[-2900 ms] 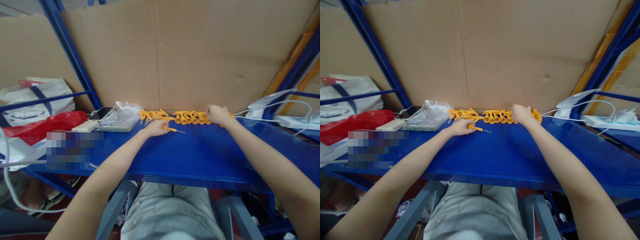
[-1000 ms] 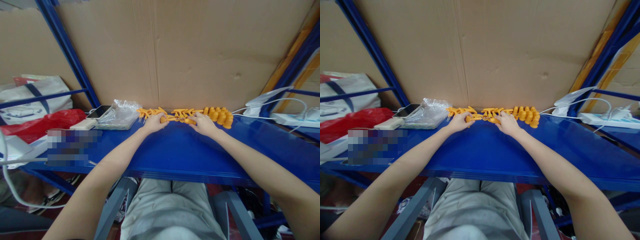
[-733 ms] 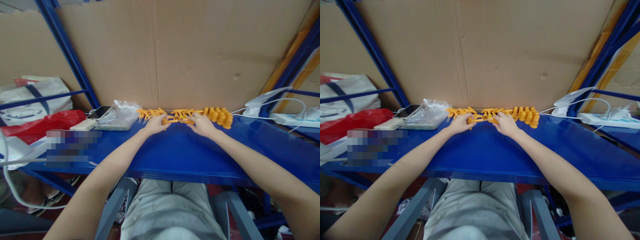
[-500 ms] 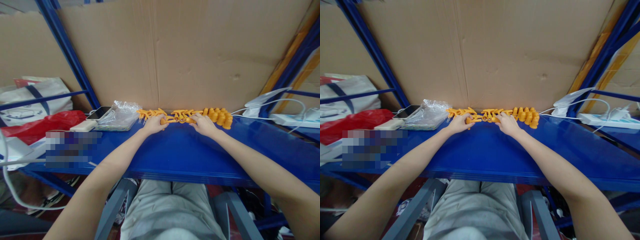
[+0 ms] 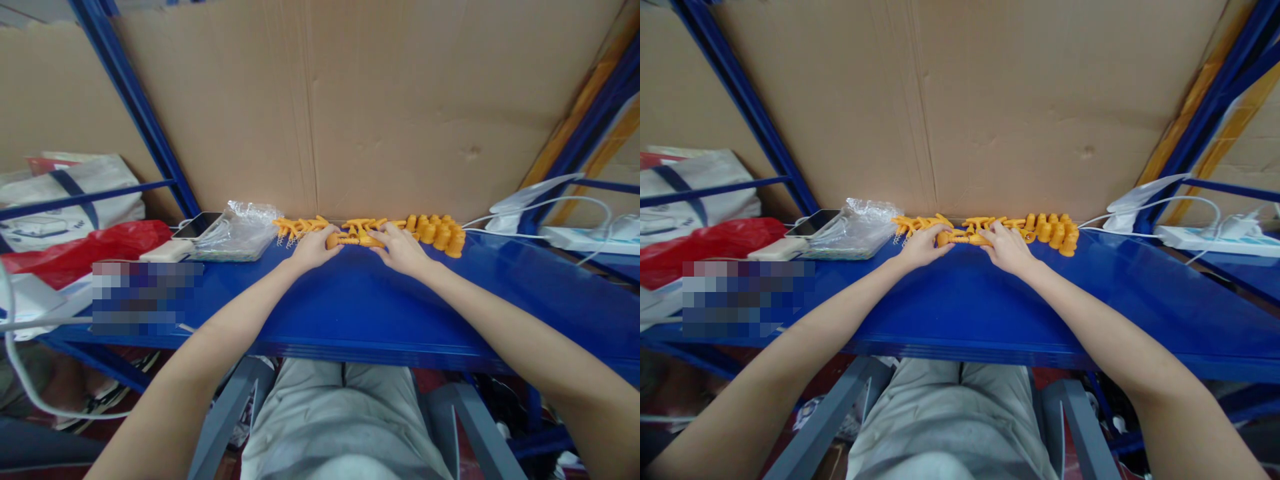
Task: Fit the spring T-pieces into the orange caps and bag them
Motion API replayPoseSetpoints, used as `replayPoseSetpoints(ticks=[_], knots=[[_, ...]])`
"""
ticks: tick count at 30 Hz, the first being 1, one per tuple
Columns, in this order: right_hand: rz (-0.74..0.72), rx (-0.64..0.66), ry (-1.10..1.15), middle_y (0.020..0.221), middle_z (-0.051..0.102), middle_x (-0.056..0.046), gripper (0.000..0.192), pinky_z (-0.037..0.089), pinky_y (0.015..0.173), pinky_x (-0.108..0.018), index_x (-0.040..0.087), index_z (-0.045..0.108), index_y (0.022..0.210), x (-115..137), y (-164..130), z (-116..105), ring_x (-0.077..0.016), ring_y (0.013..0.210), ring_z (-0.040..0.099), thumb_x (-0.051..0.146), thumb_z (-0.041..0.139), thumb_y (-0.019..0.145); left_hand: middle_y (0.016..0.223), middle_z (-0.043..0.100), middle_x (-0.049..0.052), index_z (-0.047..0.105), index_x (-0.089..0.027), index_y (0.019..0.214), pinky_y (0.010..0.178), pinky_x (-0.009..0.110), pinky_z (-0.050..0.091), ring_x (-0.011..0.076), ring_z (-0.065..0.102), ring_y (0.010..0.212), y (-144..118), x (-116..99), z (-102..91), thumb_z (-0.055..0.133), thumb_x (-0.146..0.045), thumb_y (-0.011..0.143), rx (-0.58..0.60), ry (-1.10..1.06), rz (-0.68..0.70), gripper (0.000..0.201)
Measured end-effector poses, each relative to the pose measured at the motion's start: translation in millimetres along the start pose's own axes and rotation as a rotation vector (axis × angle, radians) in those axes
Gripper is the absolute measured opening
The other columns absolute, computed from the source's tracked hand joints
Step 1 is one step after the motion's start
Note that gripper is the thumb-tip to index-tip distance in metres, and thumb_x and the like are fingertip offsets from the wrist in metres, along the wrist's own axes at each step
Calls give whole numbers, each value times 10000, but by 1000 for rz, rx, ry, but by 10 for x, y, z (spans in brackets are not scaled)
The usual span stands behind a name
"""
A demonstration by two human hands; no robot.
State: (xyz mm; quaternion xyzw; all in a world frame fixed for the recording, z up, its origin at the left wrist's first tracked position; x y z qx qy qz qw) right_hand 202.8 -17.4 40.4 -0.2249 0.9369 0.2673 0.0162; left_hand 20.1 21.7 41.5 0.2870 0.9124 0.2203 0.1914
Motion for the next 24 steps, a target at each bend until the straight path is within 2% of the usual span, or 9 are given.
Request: replayPoseSetpoints(ticks=[3,10,15,18,21,24], knots=[[2,0,0,1205,612,-186,472,456,789,-375,158,593,1430,26,-3,-30,-297,970,619,316,458,1005,1191,728,89,623,-196,1230,924,388,514,282,683,1085,-1,-21,4,655,-288,884,-29,-20,31,359],[5,-1,3,1227,592,-189,459,463,787,-367,165,602,1427,9,5,-62,-287,954,617,282,459,1007,1070,750,60,643,-185,1184,857,334,526,207,696,902,7,17,73,659,-266,884,-41,-150,26,311],[-30,-7,-36,1197,598,-181,449,461,771,-359,185,602,1423,16,0,-52,-277,927,615,277,470,1004,814,726,2,658,-184,1112,699,285,503,171,658,705,14,69,155,670,-279,870,-27,-222,30,261],[-33,6,-42,1164,606,-174,455,465,758,-358,176,598,1423,15,-6,-14,-271,902,619,293,476,1000,681,673,-31,664,-193,1047,654,268,468,166,636,648,9,61,114,689,-269,849,-79,-180,77,213],[-27,-2,-15,1162,602,-172,459,481,752,-363,172,598,1419,-1,-9,16,-273,906,625,312,475,999,670,671,-33,666,-202,1023,645,263,451,168,635,649,-3,34,49,702,-253,831,-135,-144,108,201],[-38,-28,22,1142,599,-165,453,502,757,-369,175,608,1405,-18,-8,28,-273,913,626,326,475,999,647,665,-37,663,-199,1015,649,267,459,165,627,626,-5,25,38,705,-245,826,-144,-172,106,199]])
Point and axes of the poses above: each hand's wrist, its own y-axis towards the middle knuckle, its own z-axis out of the palm, x = y × z, the point moved 7 cm from there along y, towards the middle knuckle
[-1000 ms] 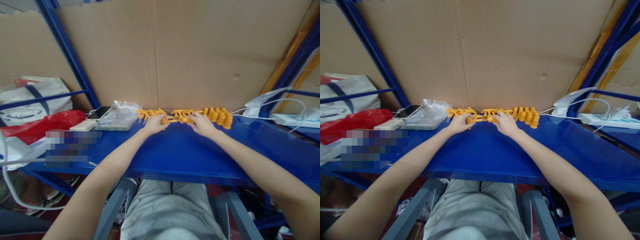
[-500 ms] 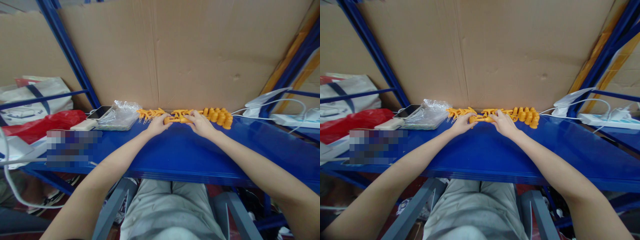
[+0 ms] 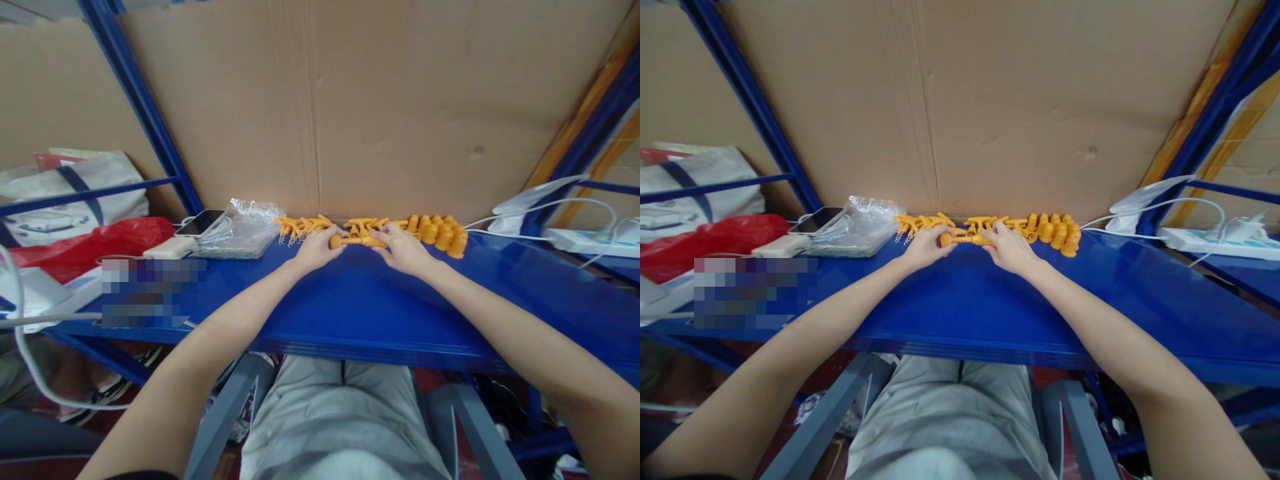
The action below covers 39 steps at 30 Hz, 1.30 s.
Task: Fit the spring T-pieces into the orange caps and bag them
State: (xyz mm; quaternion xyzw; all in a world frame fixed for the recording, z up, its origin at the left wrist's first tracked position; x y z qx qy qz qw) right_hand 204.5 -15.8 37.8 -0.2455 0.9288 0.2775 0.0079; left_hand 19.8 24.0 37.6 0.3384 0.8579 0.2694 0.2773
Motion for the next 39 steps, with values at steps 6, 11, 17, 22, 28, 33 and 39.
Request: replayPoseSetpoints(ticks=[6,11,17,22,28,33,39], knots=[[-20,-69,41,1150,578,-164,436,523,752,-374,185,620,1388,-30,-2,-21,-256,864,613,295,473,993,631,655,-42,634,-183,959,629,270,486,146,615,563,-11,83,151,692,-277,837,59,-242,-69,165],[-38,-110,138,1163,583,-160,445,551,803,-414,199,614,1396,-80,-5,7,-271,905,627,315,491,985,660,660,-37,637,-181,963,602,258,474,139,605,558,-13,86,146,692,-292,835,58,-218,-62,178],[-31,-188,388,1181,639,-144,471,527,975,-552,223,630,1358,-234,52,45,-324,1096,632,339,643,902,728,686,-6,674,-189,1012,663,279,470,179,643,676,4,11,18,708,-270,834,26,53,-9,199],[34,-133,663,1232,666,-134,490,552,972,-542,217,654,1303,-385,96,194,-294,1072,675,341,728,835,774,701,11,678,-191,1007,685,287,471,188,644,703,8,44,10,698,-281,849,41,107,-11,182],[180,-14,1039,1152,706,-105,438,582,967,-471,193,670,1198,-494,87,327,-238,994,727,305,784,791,728,665,-1,674,-186,1035,665,289,454,185,618,670,11,100,5,707,-290,849,39,102,-49,216],[328,44,1157,951,754,-81,263,622,880,-413,178,685,1013,-467,76,284,-187,777,745,387,747,865,743,676,-6,660,-194,1038,662,279,447,172,609,667,3,70,11,710,-284,847,16,69,-7,216],[478,101,1224,751,729,-49,235,630,751,-317,176,669,900,-417,25,250,-144,630,707,407,696,930,738,680,-9,653,-200,1019,664,279,455,172,620,668,-1,61,20,694,-287,852,4,61,15,192]])
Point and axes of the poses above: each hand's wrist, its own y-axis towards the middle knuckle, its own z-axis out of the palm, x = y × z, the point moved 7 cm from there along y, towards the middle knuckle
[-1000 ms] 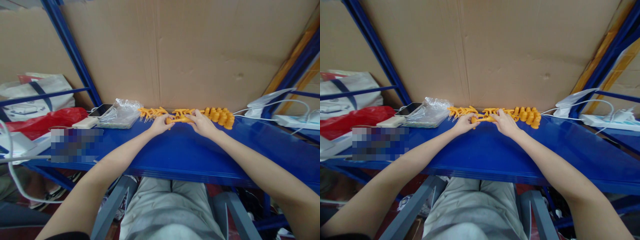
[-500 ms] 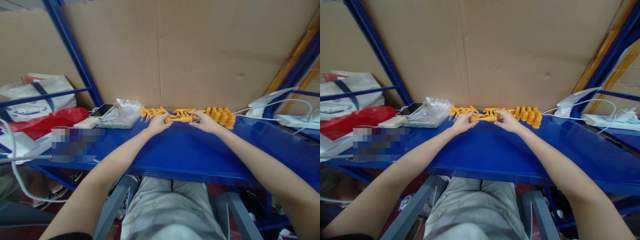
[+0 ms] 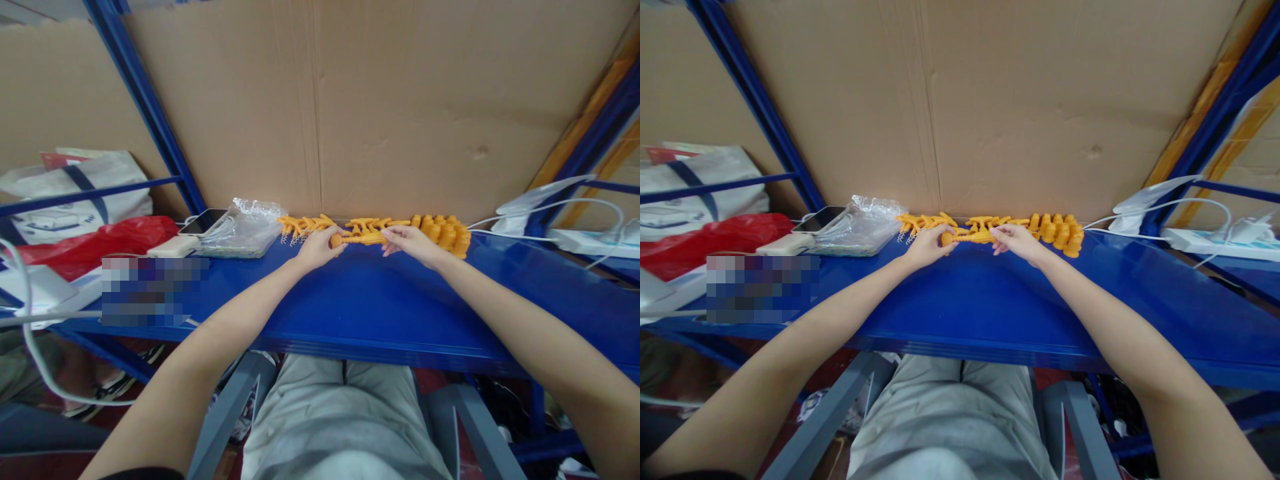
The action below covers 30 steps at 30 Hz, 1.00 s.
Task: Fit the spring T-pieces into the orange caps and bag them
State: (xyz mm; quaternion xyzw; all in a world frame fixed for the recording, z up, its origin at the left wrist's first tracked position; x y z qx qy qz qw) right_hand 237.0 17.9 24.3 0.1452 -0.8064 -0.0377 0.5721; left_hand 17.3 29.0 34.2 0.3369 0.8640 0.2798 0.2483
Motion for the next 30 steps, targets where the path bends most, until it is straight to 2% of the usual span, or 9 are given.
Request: replayPoseSetpoints(ticks=[2,4,8,11,16,21,26,28,30], knots=[[24,21,16,770,736,-60,229,632,768,-331,168,677,929,-21,-9,1,-151,653,716,396,696,933,768,694,0,655,-200,1024,680,289,466,178,629,684,2,10,6,700,-286,846,9,10,-18,202],[19,47,27,810,747,-63,236,635,791,-356,169,687,1034,-42,-2,-4,-159,680,726,370,720,915,775,700,2,657,-201,1028,691,297,475,183,635,693,4,17,13,710,-289,840,20,11,-36,214],[-41,98,52,835,750,-29,406,640,800,-392,197,644,1227,-64,30,3,-155,681,726,288,778,855,854,727,15,656,-198,1007,733,308,505,180,655,735,6,-3,-4,724,-310,845,5,-17,-41,208],[-35,102,68,784,743,-16,350,640,803,-397,184,642,1174,-67,29,18,-148,647,716,239,772,855,936,741,32,652,-192,982,776,318,520,182,672,787,7,-26,-22,722,-314,858,-7,-27,-42,187],[17,92,75,700,727,-19,172,633,770,-348,167,651,951,-11,-33,52,-140,602,698,272,766,880,938,740,40,652,-188,984,790,327,525,197,682,810,7,-42,-31,717,-327,866,3,-15,-63,194],[45,129,93,618,704,-61,447,606,631,-279,166,592,697,32,-68,118,-137,537,672,557,711,880,909,735,36,656,-190,999,778,322,520,202,681,809,0,-65,-53,703,-367,864,-10,-3,-51,227],[87,90,105,548,673,-69,521,572,514,-252,181,580,705,23,-68,145,-144,470,640,670,629,877,883,737,34,663,-195,978,746,307,510,203,675,793,-4,-77,-86,709,-380,842,-48,7,-48,234],[108,86,81,592,694,-78,522,562,500,-242,178,587,734,8,-71,142,-142,480,650,672,594,904,864,735,32,664,-194,963,728,298,505,198,669,773,-3,-67,-88,713,-385,836,-56,2,-56,235],[101,98,57,721,743,-92,478,566,523,-235,169,620,820,-1,-73,131,-138,532,681,633,592,932,843,731,27,660,-195,943,710,292,498,192,661,750,-1,-55,-86,712,-401,833,-64,1,-58,239]])
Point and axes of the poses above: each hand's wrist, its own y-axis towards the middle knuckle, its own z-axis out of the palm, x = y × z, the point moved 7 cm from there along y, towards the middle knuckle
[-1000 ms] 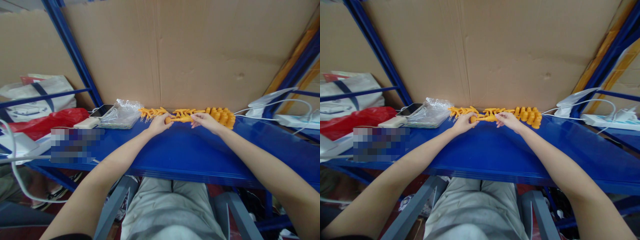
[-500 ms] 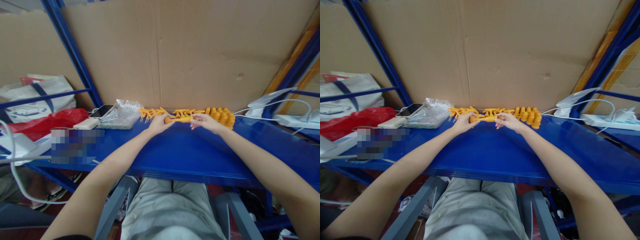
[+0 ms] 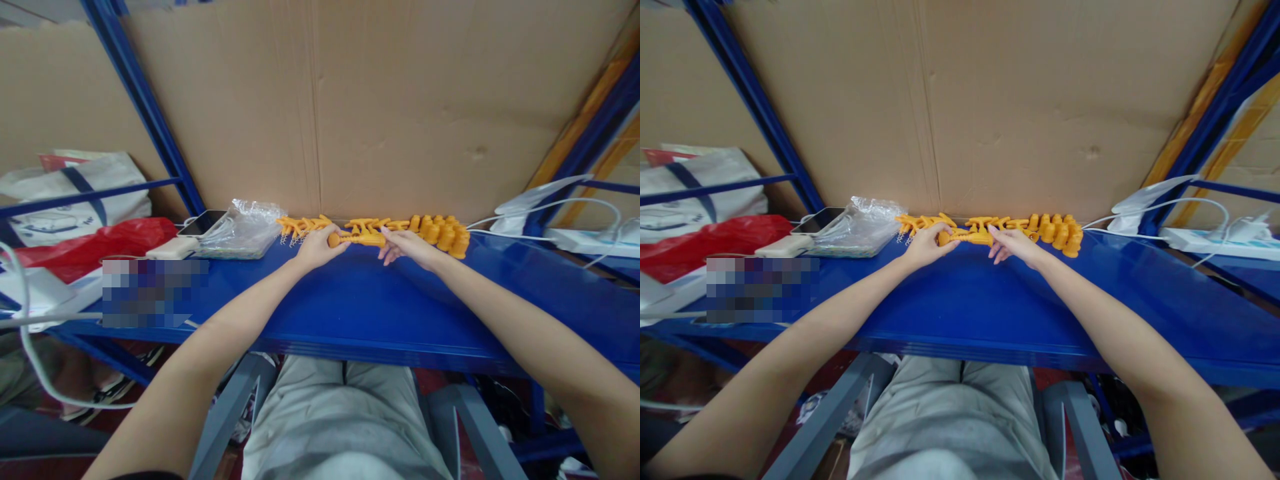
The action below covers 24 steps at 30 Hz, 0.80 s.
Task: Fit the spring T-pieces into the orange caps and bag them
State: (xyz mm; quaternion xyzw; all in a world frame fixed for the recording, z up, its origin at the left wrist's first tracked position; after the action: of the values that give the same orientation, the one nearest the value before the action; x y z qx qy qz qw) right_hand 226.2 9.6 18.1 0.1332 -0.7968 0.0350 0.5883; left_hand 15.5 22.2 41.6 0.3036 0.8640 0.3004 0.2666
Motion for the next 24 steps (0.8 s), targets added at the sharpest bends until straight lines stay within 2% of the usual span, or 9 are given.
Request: replayPoseSetpoints(ticks=[3,6,10,13,18,24], knots=[[-61,20,-18,978,772,-90,342,591,609,-247,186,644,1085,1,7,-29,-142,671,734,461,724,899,822,724,19,648,-201,919,695,290,491,191,654,740,5,19,9,709,-427,828,-11,8,4,251],[-124,47,-21,1067,755,-71,474,605,691,-282,212,610,1205,-4,29,-29,-154,762,753,311,826,795,825,721,23,636,-203,911,708,301,492,203,658,768,8,33,15,714,-434,823,-9,13,-3,260],[-138,35,-19,976,766,-56,370,604,681,-291,187,634,1090,-8,50,-7,-139,672,734,314,818,795,831,717,30,635,-199,926,717,313,495,208,659,765,6,36,8,714,-432,828,18,19,-31,265],[-131,32,-15,982,782,-89,301,616,682,-304,168,658,1005,21,27,16,-140,644,725,396,778,850,820,715,26,639,-200,918,709,309,495,201,656,741,0,19,-10,705,-435,837,16,28,-25,257],[-97,30,40,872,786,-135,389,641,678,-334,145,670,876,57,-21,39,-168,599,720,532,689,910,812,729,25,657,-204,934,702,293,497,191,656,736,-8,-19,-28,713,-442,833,-9,60,18,265],[-30,12,111,647,733,-114,456,651,644,-341,156,633,777,53,-28,64,-193,555,713,591,647,911,874,746,47,667,-206,973,761,325,524,219,685,809,-14,-52,-50,708,-450,839,-16,89,36,281]])
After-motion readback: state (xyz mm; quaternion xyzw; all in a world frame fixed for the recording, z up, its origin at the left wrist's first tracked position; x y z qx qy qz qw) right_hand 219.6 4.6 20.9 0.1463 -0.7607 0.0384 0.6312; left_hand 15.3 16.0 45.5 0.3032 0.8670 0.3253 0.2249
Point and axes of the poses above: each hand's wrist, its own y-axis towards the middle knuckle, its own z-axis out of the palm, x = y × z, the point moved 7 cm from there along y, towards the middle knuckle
